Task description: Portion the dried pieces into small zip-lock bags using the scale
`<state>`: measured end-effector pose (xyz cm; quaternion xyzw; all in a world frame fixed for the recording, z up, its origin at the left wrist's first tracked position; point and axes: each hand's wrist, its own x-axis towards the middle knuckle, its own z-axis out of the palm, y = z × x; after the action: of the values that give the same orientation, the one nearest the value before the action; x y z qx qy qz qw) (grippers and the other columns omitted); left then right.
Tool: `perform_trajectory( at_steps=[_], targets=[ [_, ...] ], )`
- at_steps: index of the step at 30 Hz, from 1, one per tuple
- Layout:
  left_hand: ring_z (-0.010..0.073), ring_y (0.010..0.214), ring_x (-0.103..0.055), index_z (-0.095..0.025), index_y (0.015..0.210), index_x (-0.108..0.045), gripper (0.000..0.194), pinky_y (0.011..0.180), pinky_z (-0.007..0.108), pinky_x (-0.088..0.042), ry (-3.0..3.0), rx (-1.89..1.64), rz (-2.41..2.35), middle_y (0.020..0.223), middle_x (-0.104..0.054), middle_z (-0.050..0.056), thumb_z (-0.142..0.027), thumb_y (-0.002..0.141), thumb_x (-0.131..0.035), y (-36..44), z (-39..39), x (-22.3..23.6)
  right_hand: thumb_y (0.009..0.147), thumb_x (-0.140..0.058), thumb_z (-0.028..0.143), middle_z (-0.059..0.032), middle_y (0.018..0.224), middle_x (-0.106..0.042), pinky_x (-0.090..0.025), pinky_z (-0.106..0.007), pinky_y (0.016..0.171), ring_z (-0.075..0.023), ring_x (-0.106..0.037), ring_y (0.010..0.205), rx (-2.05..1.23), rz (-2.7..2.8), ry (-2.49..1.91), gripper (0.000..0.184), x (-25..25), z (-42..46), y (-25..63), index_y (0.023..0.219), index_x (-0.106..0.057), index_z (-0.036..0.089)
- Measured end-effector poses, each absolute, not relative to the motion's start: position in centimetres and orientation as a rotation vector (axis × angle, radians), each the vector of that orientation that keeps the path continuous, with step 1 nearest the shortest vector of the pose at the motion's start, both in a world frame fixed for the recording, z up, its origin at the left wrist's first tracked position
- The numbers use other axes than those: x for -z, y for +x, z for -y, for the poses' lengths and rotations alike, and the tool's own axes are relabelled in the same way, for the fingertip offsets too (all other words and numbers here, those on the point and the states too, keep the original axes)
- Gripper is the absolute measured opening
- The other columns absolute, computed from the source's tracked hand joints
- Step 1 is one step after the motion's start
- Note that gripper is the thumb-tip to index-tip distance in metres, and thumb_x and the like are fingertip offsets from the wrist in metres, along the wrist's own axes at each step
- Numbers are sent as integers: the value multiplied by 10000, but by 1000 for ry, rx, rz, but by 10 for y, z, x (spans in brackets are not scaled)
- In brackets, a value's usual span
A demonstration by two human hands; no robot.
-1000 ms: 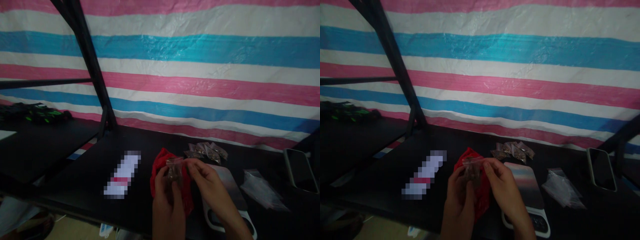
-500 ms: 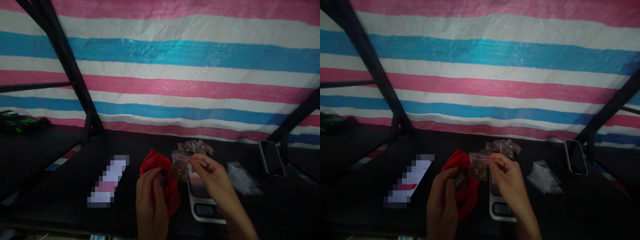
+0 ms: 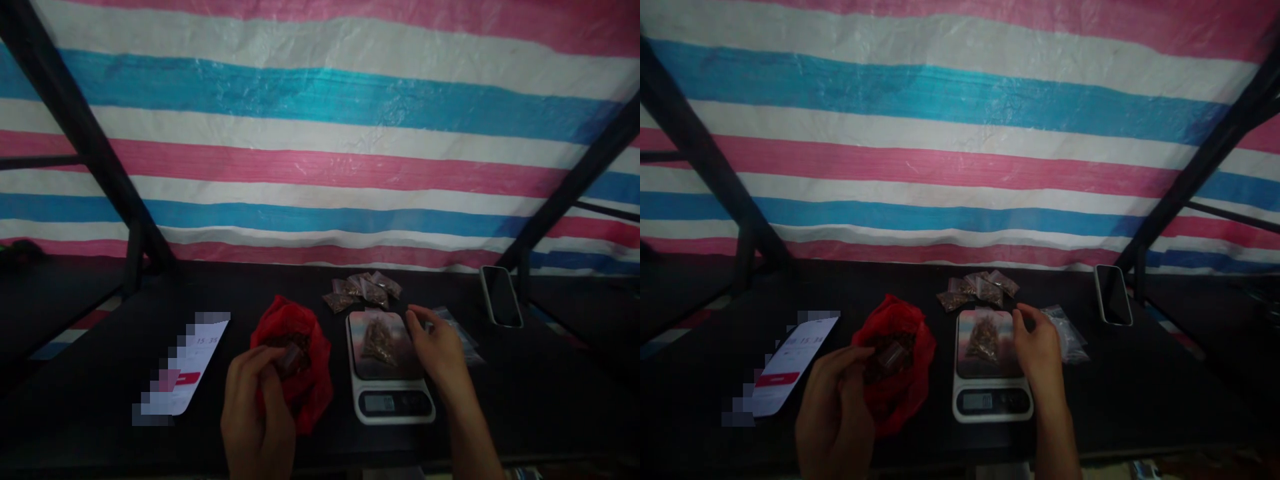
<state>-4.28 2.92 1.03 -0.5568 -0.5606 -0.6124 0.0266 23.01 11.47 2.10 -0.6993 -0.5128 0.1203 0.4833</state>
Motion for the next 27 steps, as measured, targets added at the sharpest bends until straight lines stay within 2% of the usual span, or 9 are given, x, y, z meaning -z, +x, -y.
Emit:
perform_trajectory(
  at_steps=[5,8,16,27],
  targets=[
    [157,954,-659,-247,1020,-669,194,807,279,-516,-1718,1823,1719,1038,-660,13,-176,1053,-492,-49,-29,-7,829,-535,571,-192,1057,-834,-540,-504,974,-372,-751,1041,-291,1298,-1686,512,-17,-117,238,959,-831,174],
    [163,958,-659,-241,1023,-677,177,823,293,-510,-1694,1802,1717,1041,-661,16,-180,1044,-512,-51,-30,-5,847,-537,570,-168,1036,-834,-525,-484,981,-351,-744,1031,-294,1343,-1666,493,-13,-119,237,950,-835,190],
    [172,933,-655,-234,984,-689,144,822,318,-504,-1648,1843,1675,1004,-662,17,-174,1020,-563,-48,-30,-2,864,-564,575,-105,828,-724,-470,-514,947,-313,-626,857,-273,1423,-1677,466,-9,-123,232,967,-867,236],
    [180,923,-662,-232,976,-680,146,789,319,-526,-1616,1749,1616,979,-667,26,-168,1024,-558,-54,-26,2,912,-580,510,-106,905,-672,-423,-500,1002,-320,-565,979,-296,1533,-1693,411,-7,-122,227,1045,-872,252]
  ],
)
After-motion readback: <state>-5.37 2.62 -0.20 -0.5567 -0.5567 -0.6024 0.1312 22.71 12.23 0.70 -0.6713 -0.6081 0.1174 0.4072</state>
